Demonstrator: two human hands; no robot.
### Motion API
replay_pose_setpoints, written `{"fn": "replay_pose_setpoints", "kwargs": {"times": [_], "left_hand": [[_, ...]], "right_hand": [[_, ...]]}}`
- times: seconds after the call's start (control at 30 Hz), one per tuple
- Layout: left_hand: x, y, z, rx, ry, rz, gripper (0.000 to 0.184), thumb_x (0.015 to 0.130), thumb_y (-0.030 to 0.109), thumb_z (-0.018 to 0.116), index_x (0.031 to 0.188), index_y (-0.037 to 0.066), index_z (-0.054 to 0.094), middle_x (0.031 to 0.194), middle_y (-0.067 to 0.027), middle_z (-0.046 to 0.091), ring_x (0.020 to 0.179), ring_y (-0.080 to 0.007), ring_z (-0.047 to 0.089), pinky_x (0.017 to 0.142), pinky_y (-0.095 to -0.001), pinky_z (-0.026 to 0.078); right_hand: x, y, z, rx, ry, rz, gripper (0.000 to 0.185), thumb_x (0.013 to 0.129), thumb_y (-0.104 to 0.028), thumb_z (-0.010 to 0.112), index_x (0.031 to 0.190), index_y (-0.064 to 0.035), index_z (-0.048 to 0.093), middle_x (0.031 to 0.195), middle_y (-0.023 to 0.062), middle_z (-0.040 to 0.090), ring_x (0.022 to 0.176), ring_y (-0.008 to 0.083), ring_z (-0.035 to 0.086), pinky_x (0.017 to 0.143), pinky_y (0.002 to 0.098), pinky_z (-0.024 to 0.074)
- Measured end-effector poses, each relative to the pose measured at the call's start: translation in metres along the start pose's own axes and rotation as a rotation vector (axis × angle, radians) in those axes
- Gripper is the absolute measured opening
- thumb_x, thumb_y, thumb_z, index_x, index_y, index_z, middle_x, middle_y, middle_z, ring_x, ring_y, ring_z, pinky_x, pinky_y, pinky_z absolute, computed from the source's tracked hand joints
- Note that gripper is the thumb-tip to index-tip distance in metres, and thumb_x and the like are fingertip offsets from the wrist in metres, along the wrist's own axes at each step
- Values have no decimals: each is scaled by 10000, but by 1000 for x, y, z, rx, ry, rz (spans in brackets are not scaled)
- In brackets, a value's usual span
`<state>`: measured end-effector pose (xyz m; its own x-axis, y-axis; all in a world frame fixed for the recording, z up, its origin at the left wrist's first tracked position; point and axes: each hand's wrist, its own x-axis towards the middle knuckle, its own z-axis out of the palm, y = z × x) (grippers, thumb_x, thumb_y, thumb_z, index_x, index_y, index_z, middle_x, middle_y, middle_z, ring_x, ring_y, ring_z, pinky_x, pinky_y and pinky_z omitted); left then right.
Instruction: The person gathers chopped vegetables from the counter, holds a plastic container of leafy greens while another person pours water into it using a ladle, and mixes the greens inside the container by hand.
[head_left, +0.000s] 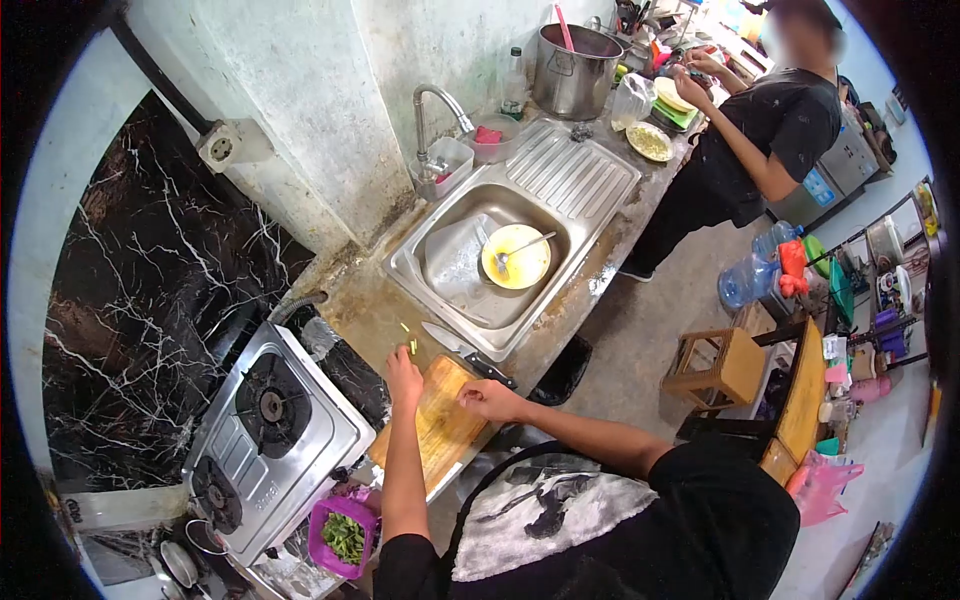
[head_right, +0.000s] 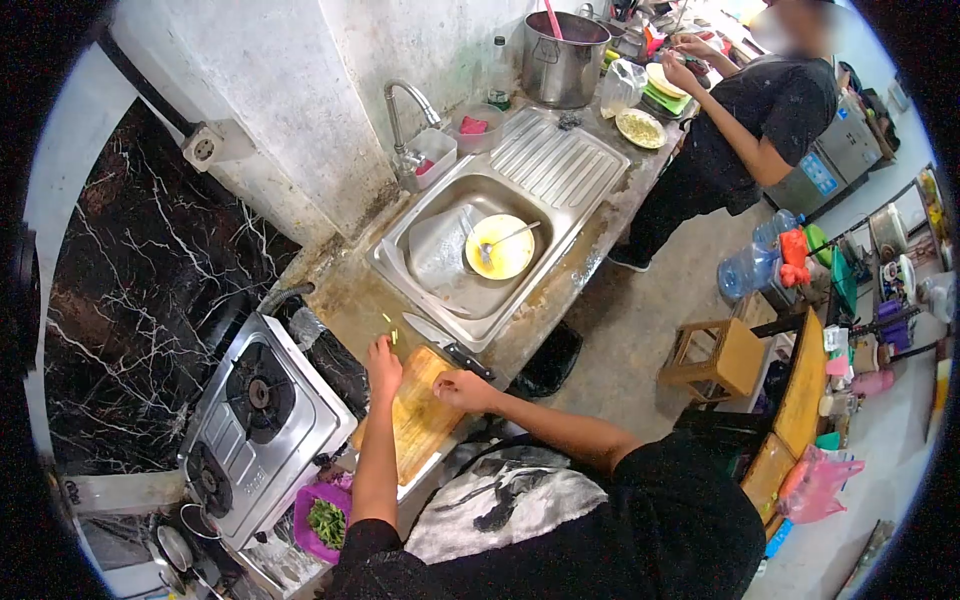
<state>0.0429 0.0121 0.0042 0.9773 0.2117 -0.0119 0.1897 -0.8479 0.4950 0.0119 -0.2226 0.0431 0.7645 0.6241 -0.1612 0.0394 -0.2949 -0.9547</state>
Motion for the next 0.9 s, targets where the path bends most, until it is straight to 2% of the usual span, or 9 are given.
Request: {"fn": "replay_pose_setpoints", "kwargs": {"times": [0.07,0.13,0.27,0.33,0.47,0.53,0.57,0.7,0.9], "left_hand": [[1,-2,5,-65,52,-40,407,830,-39,563,1227,38,512,1156,-225,557,1086,-429,562,899,-488,472],[-3,-4,10,-268,250,-105,346,846,-31,536,1185,28,569,1097,-206,598,1066,-389,592,898,-457,478],[-31,51,-5,-571,230,-155,266,865,-16,505,1104,16,619,1037,-185,630,1033,-339,611,892,-423,481],[-48,76,-4,-777,122,-202,260,895,-27,530,1136,11,618,1087,-120,645,1007,-243,625,914,-359,477],[-77,121,-9,-779,164,-123,281,892,-20,537,1158,17,620,1104,-137,643,1031,-286,623,930,-387,476],[-81,133,-19,-349,338,220,334,885,-9,555,1211,27,617,1118,-173,645,1047,-347,615,959,-428,473],[-84,135,-20,-336,346,188,334,885,-9,555,1211,27,617,1118,-173,645,1047,-347,615,959,-428,473],[-91,136,-31,-329,242,286,378,877,5,572,1253,17,606,1133,-204,652,1067,-390,604,989,-487,453],[-80,113,-23,-318,314,198,320,911,110,608,1214,9,616,1128,-206,666,1056,-406,609,963,-471,453]], "right_hand": [[5,-10,-4,85,35,0,223,957,-238,614,1068,-51,662,884,42,690,814,157,656,680,346,526],[7,-19,-8,525,54,381,230,971,-267,600,1056,-67,675,889,1,674,776,126,627,699,314,528],[19,-5,-7,1137,70,522,313,1011,-361,520,1139,-94,624,1004,27,668,892,172,640,795,342,535],[30,-7,-3,1193,74,574,376,1034,-422,458,1171,-100,595,1074,54,653,984,202,628,858,378,525],[48,15,8,1419,95,558,451,1049,-459,393,1165,-69,588,1167,119,644,1078,245,619,996,406,477],[49,17,12,1443,53,523,462,1054,-450,365,1145,-63,601,1204,148,646,1136,272,608,1024,408,466],[46,12,10,1523,-43,414,471,1056,-437,349,1130,-50,607,1215,172,646,1164,290,599,1038,423,458],[30,9,7,1714,-98,379,429,1044,-399,384,1122,-43,611,1170,151,663,1145,296,606,1045,429,456],[20,31,3,1574,124,484,390,1041,-416,452,981,-74,628,961,115,692,872,214,677,783,315,558]]}}
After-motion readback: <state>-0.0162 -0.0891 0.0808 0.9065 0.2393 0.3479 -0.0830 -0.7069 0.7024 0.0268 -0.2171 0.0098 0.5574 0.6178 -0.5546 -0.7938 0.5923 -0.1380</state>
